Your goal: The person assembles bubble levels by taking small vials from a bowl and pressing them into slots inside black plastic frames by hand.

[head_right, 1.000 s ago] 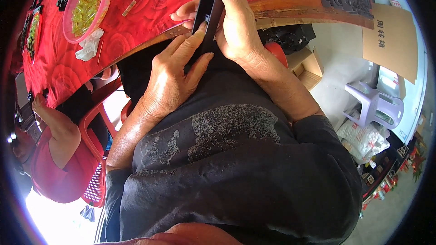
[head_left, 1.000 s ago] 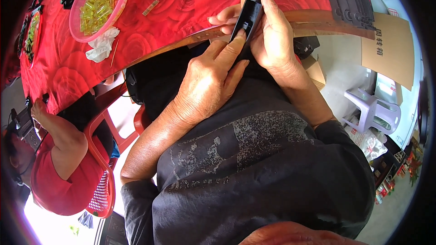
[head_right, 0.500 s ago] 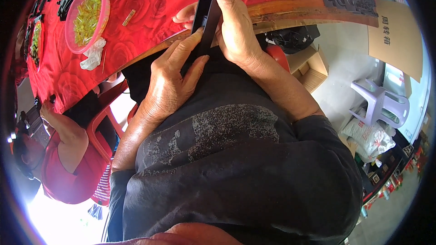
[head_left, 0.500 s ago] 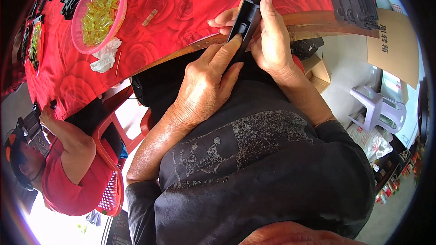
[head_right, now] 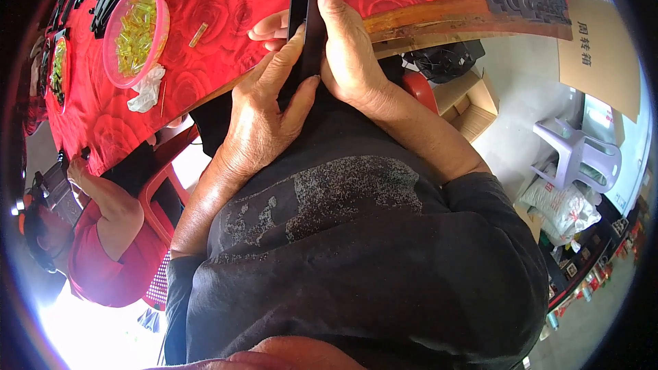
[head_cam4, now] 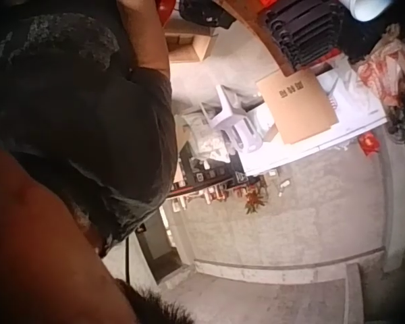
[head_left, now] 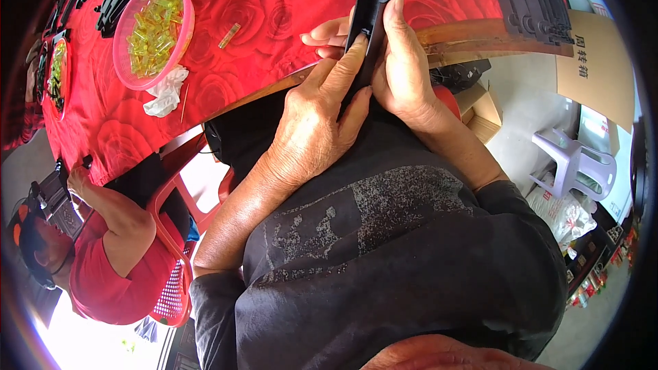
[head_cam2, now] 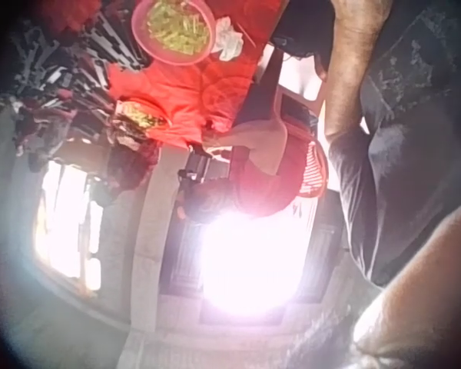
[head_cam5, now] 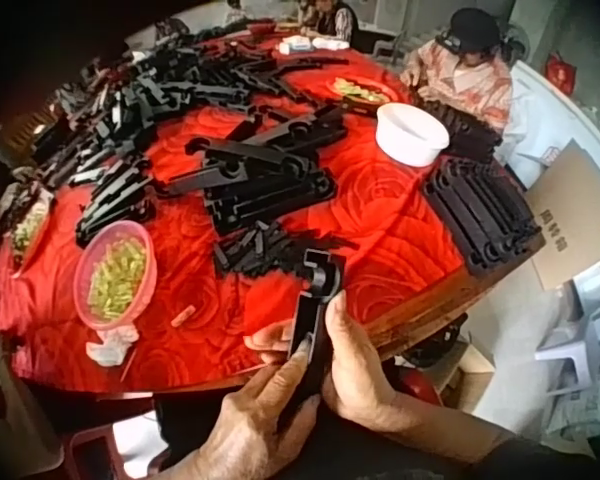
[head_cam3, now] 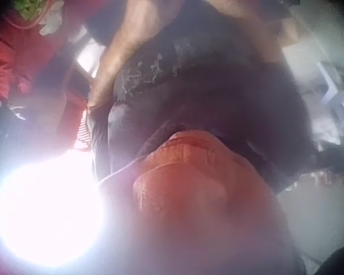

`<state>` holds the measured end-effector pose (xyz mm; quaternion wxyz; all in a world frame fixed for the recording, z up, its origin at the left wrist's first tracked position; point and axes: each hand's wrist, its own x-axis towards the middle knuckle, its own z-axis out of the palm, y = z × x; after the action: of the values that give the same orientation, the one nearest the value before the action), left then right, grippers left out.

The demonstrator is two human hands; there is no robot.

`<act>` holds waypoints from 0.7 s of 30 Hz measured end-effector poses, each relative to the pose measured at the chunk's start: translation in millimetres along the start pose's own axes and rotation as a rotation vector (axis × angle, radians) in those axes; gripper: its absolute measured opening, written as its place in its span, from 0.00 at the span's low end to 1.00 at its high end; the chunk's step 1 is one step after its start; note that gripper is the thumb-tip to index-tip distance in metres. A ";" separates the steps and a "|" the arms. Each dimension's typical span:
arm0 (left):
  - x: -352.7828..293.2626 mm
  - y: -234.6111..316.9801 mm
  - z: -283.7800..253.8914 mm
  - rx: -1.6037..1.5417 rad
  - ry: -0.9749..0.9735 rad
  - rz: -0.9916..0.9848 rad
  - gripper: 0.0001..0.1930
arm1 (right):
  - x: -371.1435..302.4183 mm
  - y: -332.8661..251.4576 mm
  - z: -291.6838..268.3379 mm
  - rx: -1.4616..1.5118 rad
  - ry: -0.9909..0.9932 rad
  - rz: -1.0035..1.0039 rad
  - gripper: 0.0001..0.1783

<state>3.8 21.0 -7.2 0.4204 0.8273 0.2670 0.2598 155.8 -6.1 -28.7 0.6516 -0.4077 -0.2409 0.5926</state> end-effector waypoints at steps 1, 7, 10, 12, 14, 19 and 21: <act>1.4 0.9 -0.8 -0.001 -0.001 0.002 0.33 | 1.4 -0.1 1.3 -0.001 0.001 -0.001 0.47; 1.8 -1.5 -1.5 -0.011 -0.057 -0.108 0.30 | 6.4 5.8 0.1 -0.023 0.027 -0.015 0.47; 0.7 -9.8 2.5 -0.048 -0.026 -0.014 0.33 | 6.9 5.4 -0.6 -0.021 -0.003 -0.036 0.45; 0.9 -9.6 2.9 -0.062 -0.039 -0.029 0.33 | 7.7 7.5 -5.1 -0.007 -0.054 -0.043 0.43; 2.2 -9.0 4.9 -0.062 -0.052 -0.036 0.33 | 7.2 11.5 -12.0 0.040 -0.073 -0.042 0.42; 3.5 -6.4 9.4 0.012 -0.056 -0.041 0.31 | 10.1 14.0 -18.7 0.154 -0.080 -0.020 0.38; 3.2 -7.5 10.6 0.035 -0.024 -0.006 0.30 | 12.1 14.2 -21.3 0.196 -0.142 -0.049 0.37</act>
<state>11.4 21.0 -18.2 0.4096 0.8368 0.2689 0.2441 166.8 -0.1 -54.0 0.6840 -0.2929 -0.2375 0.6245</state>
